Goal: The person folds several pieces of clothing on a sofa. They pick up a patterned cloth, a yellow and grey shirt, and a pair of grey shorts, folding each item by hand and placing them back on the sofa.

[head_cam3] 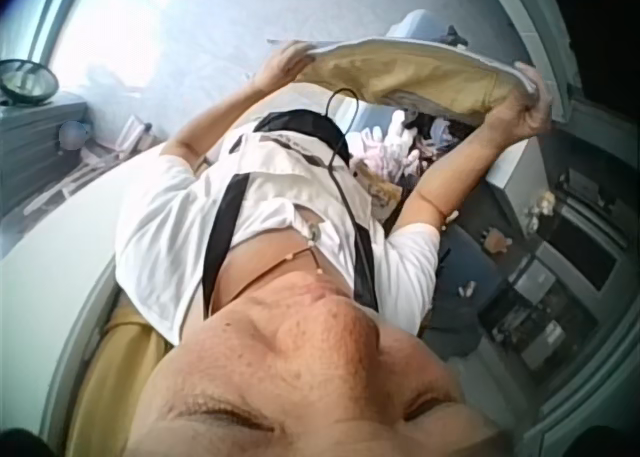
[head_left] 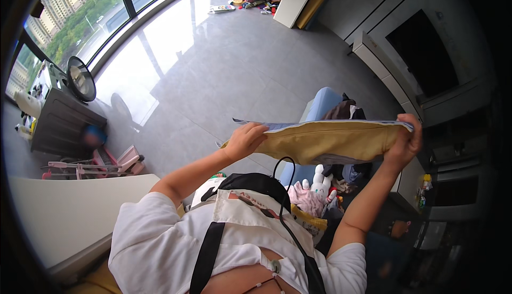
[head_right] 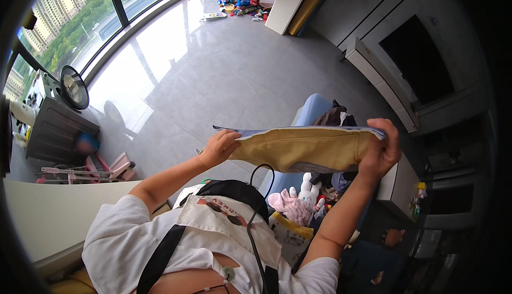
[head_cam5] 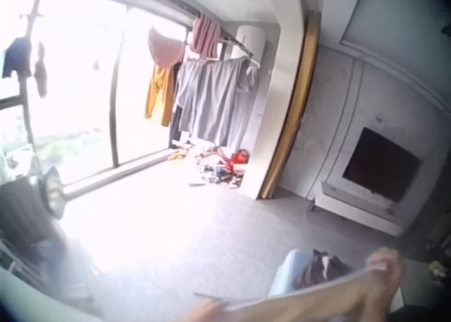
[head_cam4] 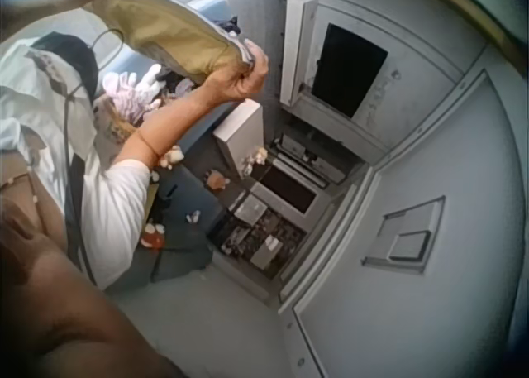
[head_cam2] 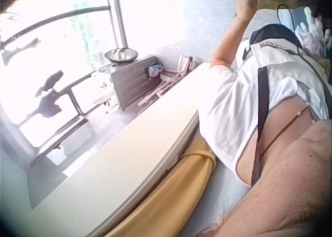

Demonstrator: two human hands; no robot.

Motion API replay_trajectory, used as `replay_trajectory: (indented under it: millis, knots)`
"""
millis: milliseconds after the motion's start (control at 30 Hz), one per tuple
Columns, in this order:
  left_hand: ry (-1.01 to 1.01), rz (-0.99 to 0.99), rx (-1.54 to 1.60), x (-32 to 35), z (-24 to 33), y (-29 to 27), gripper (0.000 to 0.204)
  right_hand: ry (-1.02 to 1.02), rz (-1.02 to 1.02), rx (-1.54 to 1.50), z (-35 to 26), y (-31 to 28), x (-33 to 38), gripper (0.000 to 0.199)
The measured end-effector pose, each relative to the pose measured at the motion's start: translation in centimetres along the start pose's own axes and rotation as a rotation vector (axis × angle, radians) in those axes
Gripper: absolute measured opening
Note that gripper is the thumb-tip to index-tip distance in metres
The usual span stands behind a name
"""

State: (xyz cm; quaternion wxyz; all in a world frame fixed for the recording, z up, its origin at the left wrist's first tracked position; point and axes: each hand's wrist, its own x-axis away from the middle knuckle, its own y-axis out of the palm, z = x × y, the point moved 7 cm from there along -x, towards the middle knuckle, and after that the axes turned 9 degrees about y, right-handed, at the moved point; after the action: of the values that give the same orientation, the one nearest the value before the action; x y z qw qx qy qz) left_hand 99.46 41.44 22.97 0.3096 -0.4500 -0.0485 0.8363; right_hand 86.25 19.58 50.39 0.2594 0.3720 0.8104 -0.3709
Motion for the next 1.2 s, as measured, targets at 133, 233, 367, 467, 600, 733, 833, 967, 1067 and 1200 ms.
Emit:
replay_trajectory:
  millis: [133, 233, 367, 467, 600, 733, 833, 967, 1067, 1200]
  knots:
    - [0.118, -0.006, -0.103, 1.0, 0.6, -0.7, 0.028, 0.089, 0.136, -0.228, 1.2, -3.6, 0.7, 0.014]
    - [0.072, -0.130, -0.202, 2.3, -0.9, -0.7, 0.023, 0.077, 0.112, -0.319, 0.0, -4.1, 0.6, 0.013]
    - [-0.052, -0.224, -0.249, 3.5, -3.2, -1.6, 0.014, 0.061, 0.128, -0.341, -0.1, -3.0, 0.1, 0.010]
    - [0.032, -0.404, -0.191, 2.8, -3.0, -1.6, 0.013, 0.082, 0.127, -0.377, -0.1, -3.8, 0.2, 0.011]
    - [-0.089, -0.505, 0.115, 3.7, -3.4, -0.9, 0.024, 0.139, 0.170, -0.391, 0.6, -4.5, 0.0, 0.017]
    - [-0.159, -0.646, 0.240, 5.6, -2.9, -1.1, 0.041, 0.178, 0.218, -0.381, 1.1, -5.6, 0.2, 0.022]
    - [-0.171, -0.662, 0.281, 6.4, -2.0, -2.2, 0.041, 0.162, 0.215, -0.392, 0.7, -5.9, 0.0, 0.023]
    - [-0.167, -0.694, 0.239, 6.6, -1.3, -2.7, 0.030, 0.154, 0.177, -0.484, 0.5, -6.1, -0.3, 0.022]
    - [-0.146, -0.638, 0.196, 6.6, -2.1, -2.0, 0.019, 0.141, 0.096, -0.647, 0.6, -5.8, -0.5, 0.022]
    - [-0.245, -0.531, 0.283, 5.5, -4.8, 1.0, 0.011, 0.120, 0.080, -0.739, 0.1, -5.6, -0.7, 0.019]
